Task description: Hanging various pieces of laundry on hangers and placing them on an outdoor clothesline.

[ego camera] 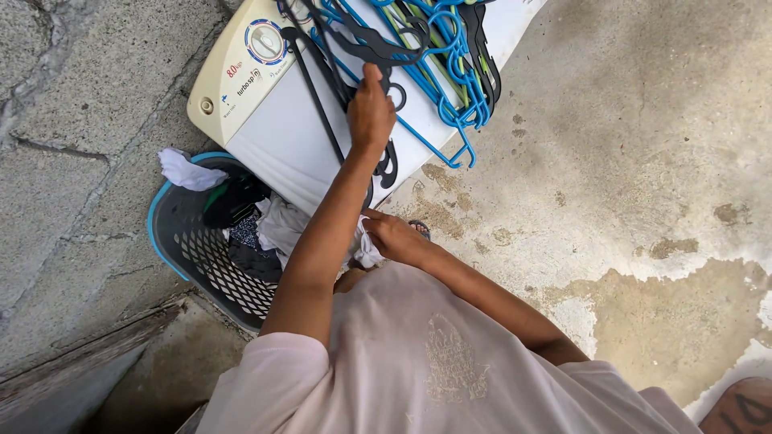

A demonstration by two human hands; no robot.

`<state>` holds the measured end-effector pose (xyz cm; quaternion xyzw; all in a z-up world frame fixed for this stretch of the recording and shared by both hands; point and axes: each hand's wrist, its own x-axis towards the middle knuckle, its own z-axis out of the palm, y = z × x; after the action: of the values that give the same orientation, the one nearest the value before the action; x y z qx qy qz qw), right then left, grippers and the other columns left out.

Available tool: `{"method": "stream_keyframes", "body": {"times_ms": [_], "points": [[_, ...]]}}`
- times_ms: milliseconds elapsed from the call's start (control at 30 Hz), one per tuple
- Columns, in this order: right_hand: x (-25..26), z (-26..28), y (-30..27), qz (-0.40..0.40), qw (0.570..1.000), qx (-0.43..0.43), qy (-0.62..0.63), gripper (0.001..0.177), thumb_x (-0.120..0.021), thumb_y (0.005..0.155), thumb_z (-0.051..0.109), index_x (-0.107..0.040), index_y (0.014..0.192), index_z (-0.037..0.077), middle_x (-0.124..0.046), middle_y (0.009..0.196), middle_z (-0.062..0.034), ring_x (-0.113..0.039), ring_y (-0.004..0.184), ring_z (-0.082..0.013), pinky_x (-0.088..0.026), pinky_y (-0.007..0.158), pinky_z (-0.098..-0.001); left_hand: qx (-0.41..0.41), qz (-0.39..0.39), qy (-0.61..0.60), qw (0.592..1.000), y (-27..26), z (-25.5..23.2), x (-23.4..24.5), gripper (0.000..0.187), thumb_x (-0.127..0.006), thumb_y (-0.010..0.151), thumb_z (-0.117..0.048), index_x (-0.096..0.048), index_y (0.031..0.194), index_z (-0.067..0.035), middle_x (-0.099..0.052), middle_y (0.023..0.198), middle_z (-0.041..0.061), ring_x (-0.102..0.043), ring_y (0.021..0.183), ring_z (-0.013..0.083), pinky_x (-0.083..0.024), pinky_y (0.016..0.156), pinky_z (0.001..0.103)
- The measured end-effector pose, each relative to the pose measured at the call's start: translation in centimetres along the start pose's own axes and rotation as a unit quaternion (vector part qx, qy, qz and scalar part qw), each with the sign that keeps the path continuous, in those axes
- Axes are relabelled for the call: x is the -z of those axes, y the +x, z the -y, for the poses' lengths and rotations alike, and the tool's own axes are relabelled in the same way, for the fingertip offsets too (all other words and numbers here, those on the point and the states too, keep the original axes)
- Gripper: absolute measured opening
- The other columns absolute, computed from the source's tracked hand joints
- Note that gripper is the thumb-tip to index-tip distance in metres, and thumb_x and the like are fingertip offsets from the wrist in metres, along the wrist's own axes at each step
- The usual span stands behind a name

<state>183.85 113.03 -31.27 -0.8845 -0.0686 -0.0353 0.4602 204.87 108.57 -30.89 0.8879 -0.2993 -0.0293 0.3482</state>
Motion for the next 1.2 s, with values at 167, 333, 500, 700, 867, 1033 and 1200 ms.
{"method": "stream_keyframes", "body": {"times_ms": [167, 333, 500, 700, 867, 1033, 1200], "points": [[0.9, 0.7, 0.1, 0.032, 0.998, -0.055, -0.004, 0.009, -0.062, 0.081, -0.008, -0.059, 0.089, -0.008, -0.063, 0.116, -0.0223, -0.066, 0.09, -0.0438, -0.053, 0.078, -0.05, 0.048, -0.032, 0.036, 0.998, -1.8, 6.5, 4.2, 0.049, -0.075, 0.084, -0.001, -0.04, 0.119, -0.006, -0.068, 0.109, 0.022, -0.069, 0.1, 0.0436, -0.056, 0.082, 0.049], [0.0, 0.3, 0.5, 0.03, 1.0, -0.001, -0.007, 0.007, -0.062, 0.079, -0.008, -0.059, 0.085, -0.006, -0.063, 0.115, -0.0228, -0.065, 0.09, -0.045, -0.053, 0.076, -0.0505, 0.123, 0.012, 0.14, 0.982, -1.4, 6.2, 4.0, 0.051, -0.079, 0.085, -0.01, -0.042, 0.119, -0.004, -0.058, 0.12, 0.021, -0.068, 0.105, 0.0406, -0.059, 0.084, 0.043], [-2.0, -1.5, 0.1, 0.056, 0.998, 0.005, -0.012, 0.024, -0.062, 0.081, -0.006, -0.067, 0.104, -0.005, -0.065, 0.113, -0.0213, -0.068, 0.096, -0.042, -0.057, 0.082, -0.0469, 0.156, 0.068, 0.086, 0.982, 0.4, -3.7, 1.0, 0.061, -0.076, 0.086, -0.038, -0.048, 0.122, 0.003, -0.047, 0.126, 0.021, -0.064, 0.109, 0.036, -0.064, 0.066, 0.036], [-3.3, -4.1, -1.6, 0.122, 0.972, -0.093, 0.177, 0.043, -0.07, 0.096, 0.023, -0.055, 0.131, 0.001, -0.061, 0.131, -0.0151, -0.06, 0.119, -0.0253, -0.048, 0.103, -0.0407, 0.188, 0.123, -0.003, 0.974, 1.8, -5.6, -9.8, 0.059, -0.079, 0.085, -0.045, -0.054, 0.117, -0.001, -0.072, 0.111, 0.022, -0.072, 0.102, 0.04, -0.061, 0.082, 0.049], [-3.5, -4.4, -2.2, 0.116, 0.962, -0.024, 0.246, 0.062, -0.069, 0.097, 0.026, -0.044, 0.148, 0.003, -0.053, 0.147, -0.0144, -0.053, 0.133, -0.0235, -0.043, 0.112, -0.0385, 0.205, 0.103, -0.027, 0.973, 1.9, -5.9, -9.2, 0.049, -0.08, 0.079, -0.03, -0.056, 0.113, -0.004, -0.073, 0.105, 0.02, -0.073, 0.098, 0.0386, -0.061, 0.081, 0.048], [-0.9, -1.7, -0.1, 0.161, 0.953, -0.006, 0.256, 0.063, -0.071, 0.094, 0.023, -0.043, 0.147, 0.002, -0.049, 0.15, -0.0176, -0.051, 0.135, -0.0259, -0.042, 0.112, -0.0389, 0.147, 0.019, -0.062, 0.987, 1.3, -7.4, -4.0, 0.038, -0.074, 0.086, -0.023, -0.053, 0.11, -0.003, -0.074, 0.097, 0.022, -0.073, 0.092, 0.0409, -0.058, 0.082, 0.049], [-1.3, -0.5, 3.7, 0.266, 0.96, 0.085, 0.003, 0.051, -0.07, 0.085, 0.003, -0.058, 0.134, 0.001, -0.057, 0.138, -0.0221, -0.059, 0.119, -0.0375, -0.049, 0.098, -0.045, -0.023, -0.184, -0.212, 0.959, -5.8, -5.3, 12.6, 0.018, -0.054, 0.105, -0.018, -0.057, 0.121, -0.01, -0.075, 0.111, 0.012, -0.075, 0.096, 0.0321, -0.058, 0.08, 0.043]]}}
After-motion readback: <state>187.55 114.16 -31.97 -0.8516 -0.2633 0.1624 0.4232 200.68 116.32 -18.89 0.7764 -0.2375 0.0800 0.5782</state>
